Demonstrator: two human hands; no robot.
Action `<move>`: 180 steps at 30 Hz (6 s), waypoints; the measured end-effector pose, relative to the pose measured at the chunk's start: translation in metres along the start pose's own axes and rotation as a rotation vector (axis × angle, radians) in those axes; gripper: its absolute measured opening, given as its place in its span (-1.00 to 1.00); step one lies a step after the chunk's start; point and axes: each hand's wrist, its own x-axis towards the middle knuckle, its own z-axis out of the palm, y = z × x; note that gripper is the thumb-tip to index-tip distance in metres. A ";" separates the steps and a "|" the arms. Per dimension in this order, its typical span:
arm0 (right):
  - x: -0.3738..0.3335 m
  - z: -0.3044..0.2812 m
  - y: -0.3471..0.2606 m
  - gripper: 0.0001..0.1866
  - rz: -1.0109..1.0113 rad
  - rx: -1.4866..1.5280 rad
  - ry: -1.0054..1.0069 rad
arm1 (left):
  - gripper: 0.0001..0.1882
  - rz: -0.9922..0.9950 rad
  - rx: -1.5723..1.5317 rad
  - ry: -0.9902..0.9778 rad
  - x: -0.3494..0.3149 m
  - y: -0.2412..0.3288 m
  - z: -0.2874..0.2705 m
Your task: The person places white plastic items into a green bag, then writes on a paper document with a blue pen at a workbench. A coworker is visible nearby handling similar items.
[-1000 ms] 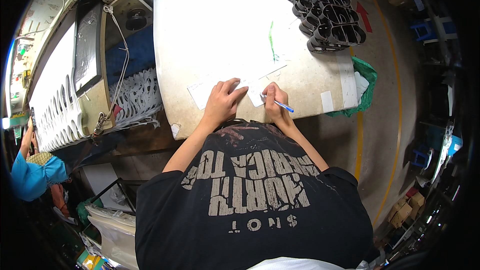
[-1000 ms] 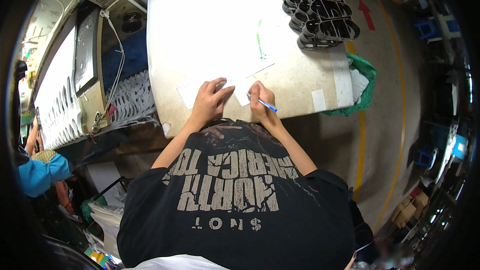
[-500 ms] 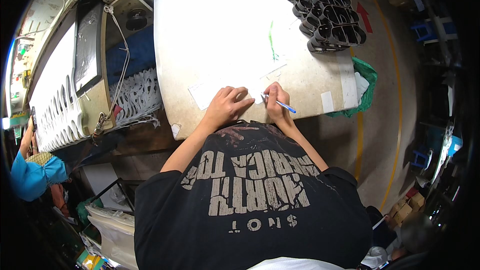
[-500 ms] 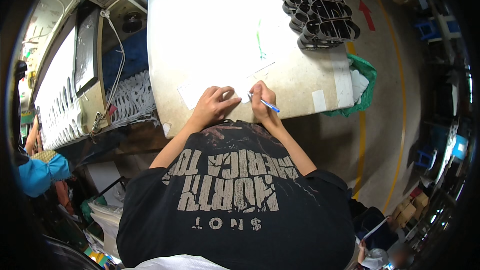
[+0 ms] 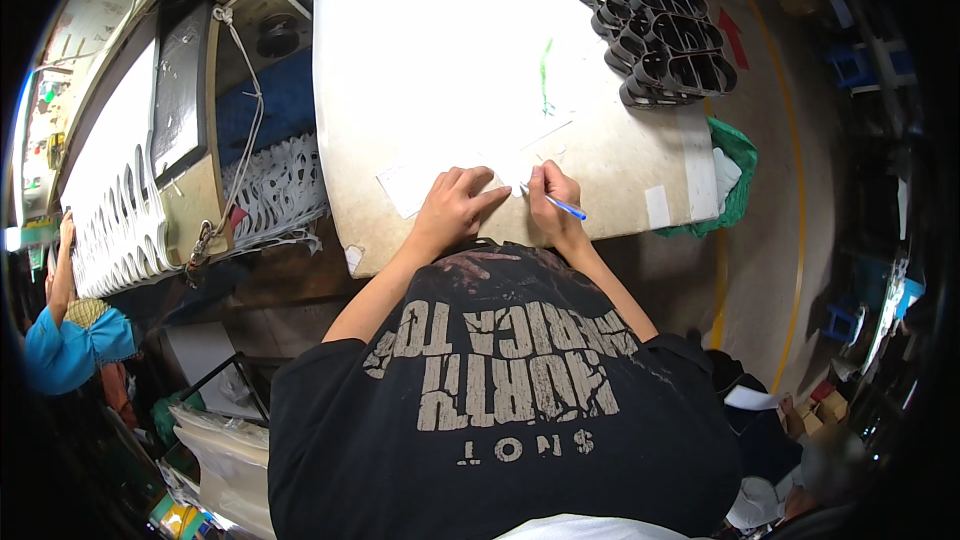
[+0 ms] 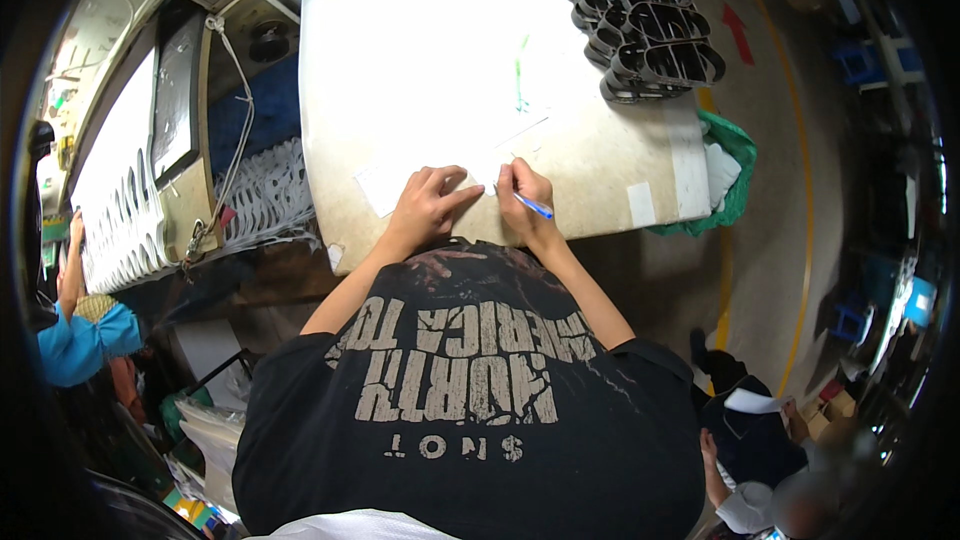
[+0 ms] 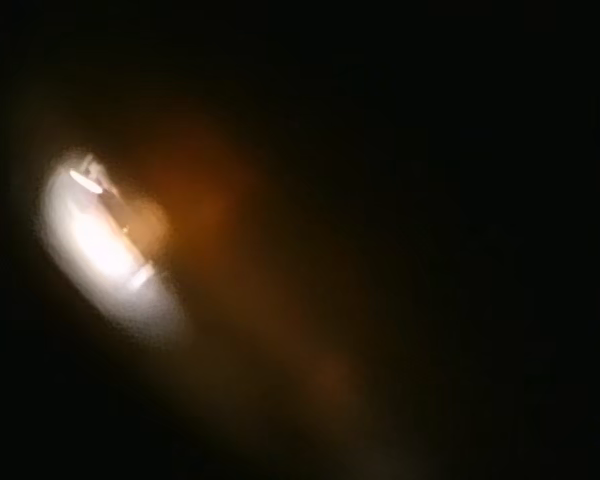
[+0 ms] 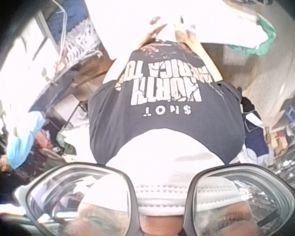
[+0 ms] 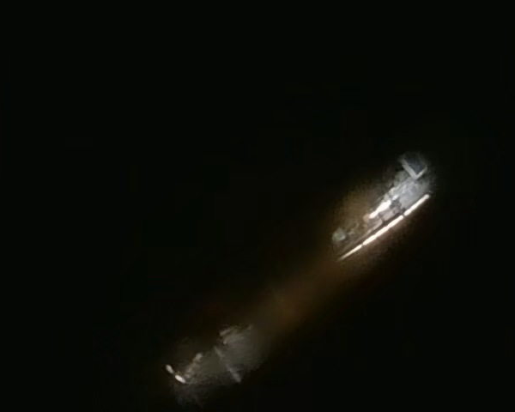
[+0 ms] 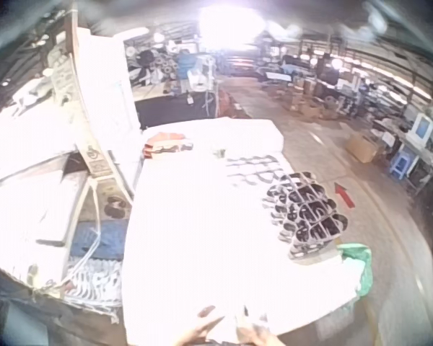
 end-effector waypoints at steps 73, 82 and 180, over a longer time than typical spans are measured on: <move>-0.126 -0.080 0.036 -0.57 -0.139 -0.018 -0.045 | -0.54 -0.011 0.132 0.056 -0.084 0.122 0.066; -0.099 -0.170 0.080 -0.52 0.076 0.063 0.546 | -0.48 -0.006 0.114 0.052 -0.083 0.135 0.067; -0.012 -0.030 0.004 -0.54 0.496 0.631 -0.246 | -0.83 -0.105 -0.038 -0.050 -0.004 0.021 -0.002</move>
